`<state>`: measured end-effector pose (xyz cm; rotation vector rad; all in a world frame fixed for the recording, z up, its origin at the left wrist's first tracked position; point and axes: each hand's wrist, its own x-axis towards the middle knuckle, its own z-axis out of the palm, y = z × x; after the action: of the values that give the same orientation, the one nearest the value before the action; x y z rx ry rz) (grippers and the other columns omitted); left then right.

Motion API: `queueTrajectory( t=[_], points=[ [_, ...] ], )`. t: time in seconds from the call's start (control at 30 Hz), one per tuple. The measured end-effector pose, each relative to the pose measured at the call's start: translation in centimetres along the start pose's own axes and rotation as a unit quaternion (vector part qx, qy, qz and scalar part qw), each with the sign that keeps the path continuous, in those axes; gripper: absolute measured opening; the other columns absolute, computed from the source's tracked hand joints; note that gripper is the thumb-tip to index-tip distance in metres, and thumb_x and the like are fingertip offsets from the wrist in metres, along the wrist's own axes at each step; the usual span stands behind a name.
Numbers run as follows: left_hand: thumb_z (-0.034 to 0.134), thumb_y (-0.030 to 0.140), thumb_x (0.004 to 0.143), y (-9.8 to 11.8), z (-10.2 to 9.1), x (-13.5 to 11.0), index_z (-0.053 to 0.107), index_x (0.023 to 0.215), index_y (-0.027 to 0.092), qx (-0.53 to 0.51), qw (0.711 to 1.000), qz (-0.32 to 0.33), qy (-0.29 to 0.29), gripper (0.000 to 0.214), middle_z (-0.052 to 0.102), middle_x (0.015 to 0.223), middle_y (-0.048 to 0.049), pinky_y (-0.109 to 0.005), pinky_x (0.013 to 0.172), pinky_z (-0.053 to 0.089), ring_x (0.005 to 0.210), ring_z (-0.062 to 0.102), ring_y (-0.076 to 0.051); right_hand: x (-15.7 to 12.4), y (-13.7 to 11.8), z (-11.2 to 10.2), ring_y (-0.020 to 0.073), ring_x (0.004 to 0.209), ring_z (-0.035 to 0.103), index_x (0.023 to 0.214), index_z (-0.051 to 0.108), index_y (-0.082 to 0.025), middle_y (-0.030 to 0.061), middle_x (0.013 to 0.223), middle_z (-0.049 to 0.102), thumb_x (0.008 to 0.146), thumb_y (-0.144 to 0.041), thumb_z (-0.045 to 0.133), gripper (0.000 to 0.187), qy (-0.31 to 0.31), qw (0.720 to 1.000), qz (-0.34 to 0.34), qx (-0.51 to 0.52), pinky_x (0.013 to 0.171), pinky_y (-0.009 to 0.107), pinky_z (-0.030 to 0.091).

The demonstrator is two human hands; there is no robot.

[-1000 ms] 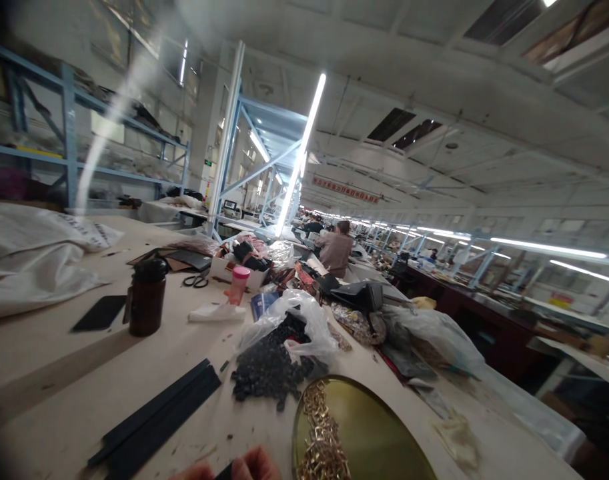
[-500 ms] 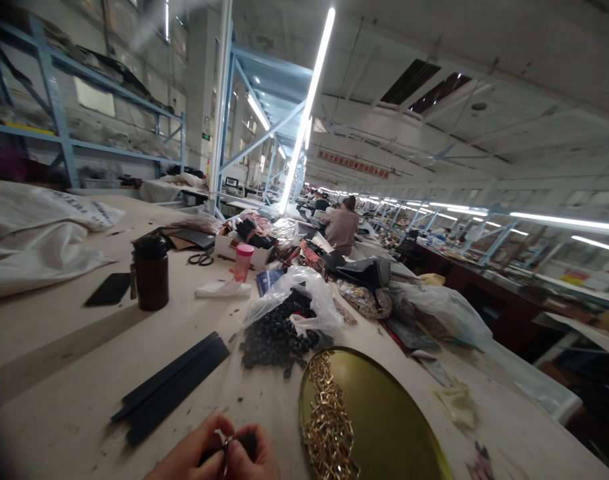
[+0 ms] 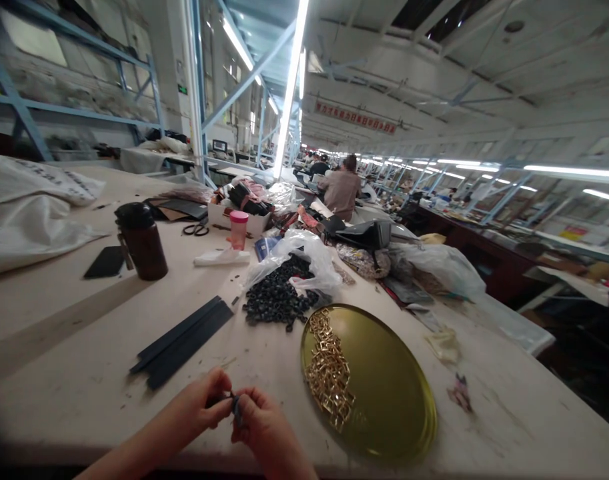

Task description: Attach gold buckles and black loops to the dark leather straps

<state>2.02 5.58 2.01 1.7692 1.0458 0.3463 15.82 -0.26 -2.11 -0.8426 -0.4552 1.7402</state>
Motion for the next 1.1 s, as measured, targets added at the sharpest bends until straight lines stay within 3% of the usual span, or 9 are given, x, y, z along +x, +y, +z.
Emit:
queueTrajectory(
  t=[0.23, 0.33, 0.47, 0.63, 0.7, 0.77, 0.87, 1.0, 1.1],
  points=[
    [0.048, 0.039, 0.074, 0.0, 0.6, -0.8, 0.046, 0.077, 0.016, 0.044, 0.999, -0.001, 0.003, 0.024, 0.057, 0.066, -0.0003, -0.023, 0.052, 0.037, 0.059, 0.052, -0.014, -1.4, -0.2, 0.4, 0.004, 0.053, 0.048, 0.083, 0.056, -0.013, -0.001, 0.067, 0.056, 0.067, -0.031, 0.07, 0.028, -0.054, 0.997, 0.045, 0.036, 0.051, 0.018, 0.038],
    [0.049, 0.037, 0.073, 0.1, 0.7, -1.1, 0.049, 0.078, 0.015, 0.045, 0.999, -0.007, -0.003, 0.023, 0.057, 0.064, -0.0004, -0.023, 0.053, 0.037, 0.059, 0.052, -0.014, -1.7, 0.1, 0.5, 0.0051, 0.053, 0.047, 0.081, 0.055, -0.013, -0.0016, 0.066, 0.054, 0.066, -0.03, 0.07, 0.027, -0.044, 0.998, 0.047, 0.027, 0.05, 0.018, 0.036],
    [0.05, 0.039, 0.073, 0.8, 0.6, -1.4, 0.052, 0.076, 0.014, -0.01, 1.0, -0.014, -0.026, 0.026, 0.058, 0.065, -0.0009, -0.023, 0.053, 0.039, 0.056, 0.051, -0.013, -2.0, -0.2, 0.8, 0.0051, 0.053, 0.045, 0.067, 0.05, -0.014, -0.0028, 0.06, 0.052, 0.063, -0.032, 0.072, 0.029, -0.023, 1.0, 0.002, 0.009, 0.051, 0.018, 0.034],
    [0.054, 0.046, 0.069, 1.7, 0.4, -1.2, 0.051, 0.077, 0.013, -0.129, 0.99, -0.032, -0.052, 0.034, 0.06, 0.07, -0.0018, -0.022, 0.05, 0.038, 0.054, 0.05, -0.011, -1.3, -0.8, 0.6, 0.0068, 0.053, 0.047, 0.067, 0.044, -0.015, -0.0029, 0.058, 0.051, 0.072, -0.04, 0.061, 0.03, 0.042, 0.995, -0.071, -0.063, 0.052, 0.02, 0.034],
    [0.055, 0.044, 0.068, 1.7, 0.4, -1.1, 0.051, 0.08, 0.013, -0.159, 0.984, -0.043, -0.067, 0.034, 0.061, 0.073, -0.0021, -0.022, 0.052, 0.037, 0.057, 0.052, -0.011, -0.9, -0.6, 0.1, 0.007, 0.049, 0.044, 0.068, 0.041, -0.017, -0.0055, 0.055, 0.046, 0.073, -0.04, 0.059, 0.029, 0.115, 0.971, -0.125, -0.17, 0.05, 0.021, 0.034],
    [0.056, 0.042, 0.066, 1.4, 0.4, -0.9, 0.051, 0.084, 0.012, -0.183, 0.977, -0.062, -0.085, 0.035, 0.062, 0.075, -0.003, -0.022, 0.054, 0.036, 0.059, 0.054, -0.011, -0.5, -0.5, -0.4, 0.0073, 0.048, 0.042, 0.08, 0.043, -0.018, -0.0072, 0.056, 0.043, 0.073, -0.037, 0.059, 0.026, 0.175, 0.929, -0.176, -0.275, 0.048, 0.021, 0.034],
    [0.058, 0.042, 0.065, 0.9, 0.4, -0.8, 0.051, 0.087, 0.012, -0.22, 0.966, -0.087, -0.101, 0.038, 0.063, 0.074, -0.0038, -0.022, 0.055, 0.035, 0.06, 0.054, -0.012, -0.3, -0.5, -0.9, 0.0073, 0.05, 0.041, 0.095, 0.046, -0.018, -0.0069, 0.059, 0.044, 0.074, -0.034, 0.056, 0.028, 0.168, 0.899, -0.183, -0.362, 0.048, 0.02, 0.033],
    [0.061, 0.042, 0.067, 0.7, 0.2, -0.7, 0.052, 0.09, 0.01, -0.261, 0.954, -0.105, -0.106, 0.04, 0.063, 0.076, -0.0047, -0.021, 0.056, 0.035, 0.06, 0.054, -0.011, -0.2, -0.7, -1.1, 0.0058, 0.042, 0.034, 0.074, 0.049, -0.017, -0.0074, 0.05, 0.039, 0.076, -0.041, 0.05, 0.024, 0.098, 0.94, -0.088, -0.314, 0.039, 0.019, 0.025],
    [0.063, 0.041, 0.067, 0.5, 0.1, -0.7, 0.052, 0.091, 0.009, -0.283, 0.947, -0.108, -0.106, 0.04, 0.063, 0.077, -0.005, -0.021, 0.056, 0.035, 0.061, 0.054, -0.01, 0.0, -0.6, -1.1, 0.0053, 0.04, 0.034, 0.074, 0.046, -0.018, -0.0072, 0.05, 0.042, 0.077, -0.044, 0.05, 0.026, 0.076, 0.964, -0.05, -0.251, 0.038, 0.018, 0.025]
  ],
)
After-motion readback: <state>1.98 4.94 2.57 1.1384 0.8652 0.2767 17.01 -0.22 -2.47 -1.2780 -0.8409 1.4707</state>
